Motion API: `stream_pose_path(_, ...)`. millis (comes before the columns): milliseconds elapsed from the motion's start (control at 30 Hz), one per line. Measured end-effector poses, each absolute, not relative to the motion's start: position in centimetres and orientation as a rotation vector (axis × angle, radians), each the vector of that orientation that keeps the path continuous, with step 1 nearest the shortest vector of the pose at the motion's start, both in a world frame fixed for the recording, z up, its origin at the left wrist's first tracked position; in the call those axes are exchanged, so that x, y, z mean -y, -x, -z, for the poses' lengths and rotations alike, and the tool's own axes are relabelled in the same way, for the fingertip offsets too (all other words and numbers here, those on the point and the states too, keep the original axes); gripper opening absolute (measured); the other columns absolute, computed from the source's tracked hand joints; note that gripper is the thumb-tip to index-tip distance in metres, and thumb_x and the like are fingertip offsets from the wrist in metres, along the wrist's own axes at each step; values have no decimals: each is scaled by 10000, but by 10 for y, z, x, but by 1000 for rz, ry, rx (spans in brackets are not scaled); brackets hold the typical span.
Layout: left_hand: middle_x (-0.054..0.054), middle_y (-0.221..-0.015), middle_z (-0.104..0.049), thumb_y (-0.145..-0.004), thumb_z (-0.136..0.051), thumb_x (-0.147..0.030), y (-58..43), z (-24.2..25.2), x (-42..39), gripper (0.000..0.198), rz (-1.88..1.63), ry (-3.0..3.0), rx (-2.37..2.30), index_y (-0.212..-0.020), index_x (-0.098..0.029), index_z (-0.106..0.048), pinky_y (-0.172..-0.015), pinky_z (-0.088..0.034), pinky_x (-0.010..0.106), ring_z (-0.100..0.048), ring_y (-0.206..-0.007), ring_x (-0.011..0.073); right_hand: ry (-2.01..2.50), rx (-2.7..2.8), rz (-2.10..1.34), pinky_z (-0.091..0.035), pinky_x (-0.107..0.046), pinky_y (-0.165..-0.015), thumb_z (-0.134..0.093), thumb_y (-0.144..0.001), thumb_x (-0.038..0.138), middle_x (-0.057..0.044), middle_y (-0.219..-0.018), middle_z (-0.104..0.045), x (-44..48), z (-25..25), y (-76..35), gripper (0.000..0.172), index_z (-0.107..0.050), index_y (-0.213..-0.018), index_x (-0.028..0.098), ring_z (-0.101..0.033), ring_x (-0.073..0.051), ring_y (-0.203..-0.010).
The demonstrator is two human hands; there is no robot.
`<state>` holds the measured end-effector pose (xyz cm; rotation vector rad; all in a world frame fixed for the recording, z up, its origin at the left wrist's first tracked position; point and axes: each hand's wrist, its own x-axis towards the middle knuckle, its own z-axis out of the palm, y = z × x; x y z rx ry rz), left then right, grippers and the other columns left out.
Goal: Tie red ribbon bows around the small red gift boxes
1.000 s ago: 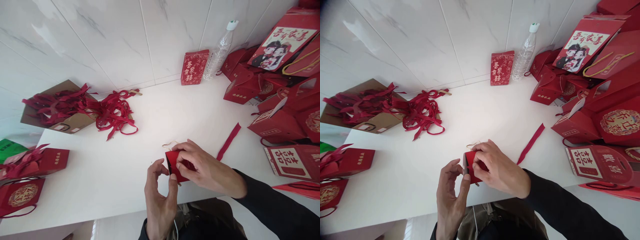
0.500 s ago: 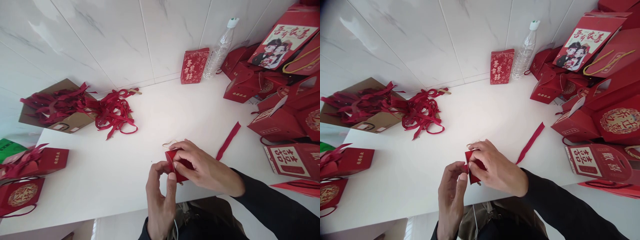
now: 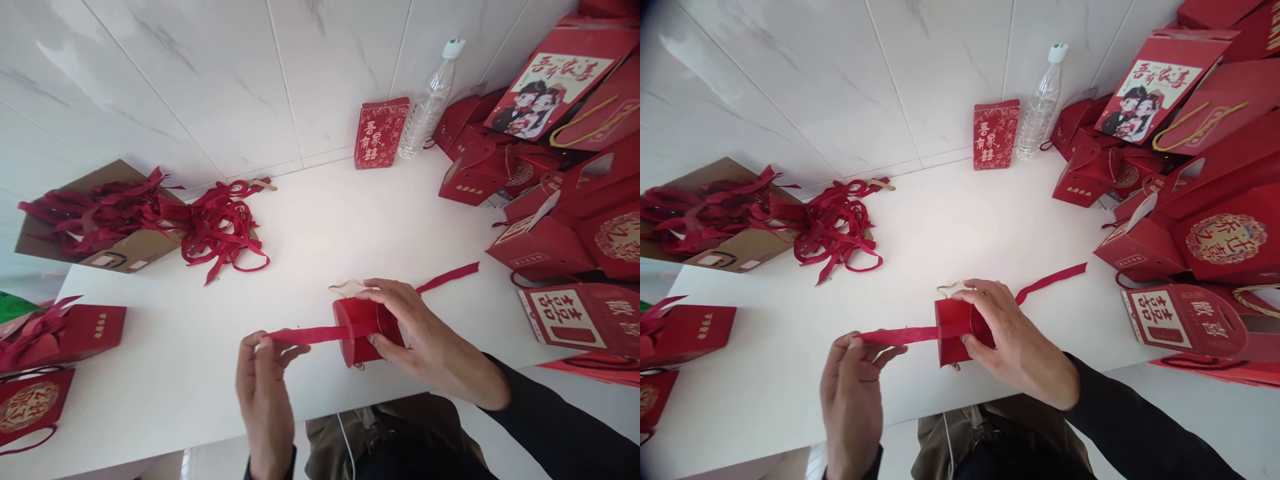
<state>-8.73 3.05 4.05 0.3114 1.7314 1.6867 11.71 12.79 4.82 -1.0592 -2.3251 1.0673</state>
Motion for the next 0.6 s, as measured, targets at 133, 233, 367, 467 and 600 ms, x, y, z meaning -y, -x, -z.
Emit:
stream_pose_path(133,-18,-708,-600,-813,-640,-263,135,-35,-33,137,-1771,-41,-1745,-737,-187,-555,-598,-594,306,-622,-692,156,1116,2295,-1106,-441,-496,-1135,-570,-882,145,-80,-1473,-461,-126,-45,-119,544,-408,-1373,315,-433,-257,-1406)
stream_pose_path(233,-6,-735,-600,-806,-645,-259,159,-29,-29,126,-1702,-19,-1881,-737,-181,-573,-620,-587,310,-619,-719,160,1151,2272,-1149,-466,-483,-1107,-622,-914,273,-83,-1472,-466,-124,-46,-122,501,-424,-1371,324,-463,-271,-1380)
stream_pose_path(367,4,-882,-627,-834,-688,-330,158,-27,-13,149,-1614,-183,-2205,-853,-214,-597,-620,-522,287,-614,-807,180,1275,2138,-1126,-488,-454,-1060,-623,-941,451,-74,-1456,-503,-118,-51,-138,498,-440,-1391,343,-501,-282,-1336)
stream_pose_path(467,21,-754,-609,-899,-588,-503,133,-31,1,333,-1277,-376,-2141,-759,-203,-628,-525,-420,283,-531,-662,172,1548,1922,-1139,-535,-418,-903,-532,-972,539,-69,-1163,-669,-113,-51,-154,301,-612,-1127,293,-615,-290,-1126)
stream_pose_path(600,96,-966,-719,-898,-475,-690,77,-31,4,571,-850,-521,-1869,-922,-191,-752,-737,-517,368,-619,-786,232,1749,1776,-1584,-485,-354,-673,-394,-977,669,-40,-789,-642,-112,-41,-163,515,-629,-800,246,-608,-244,-773)
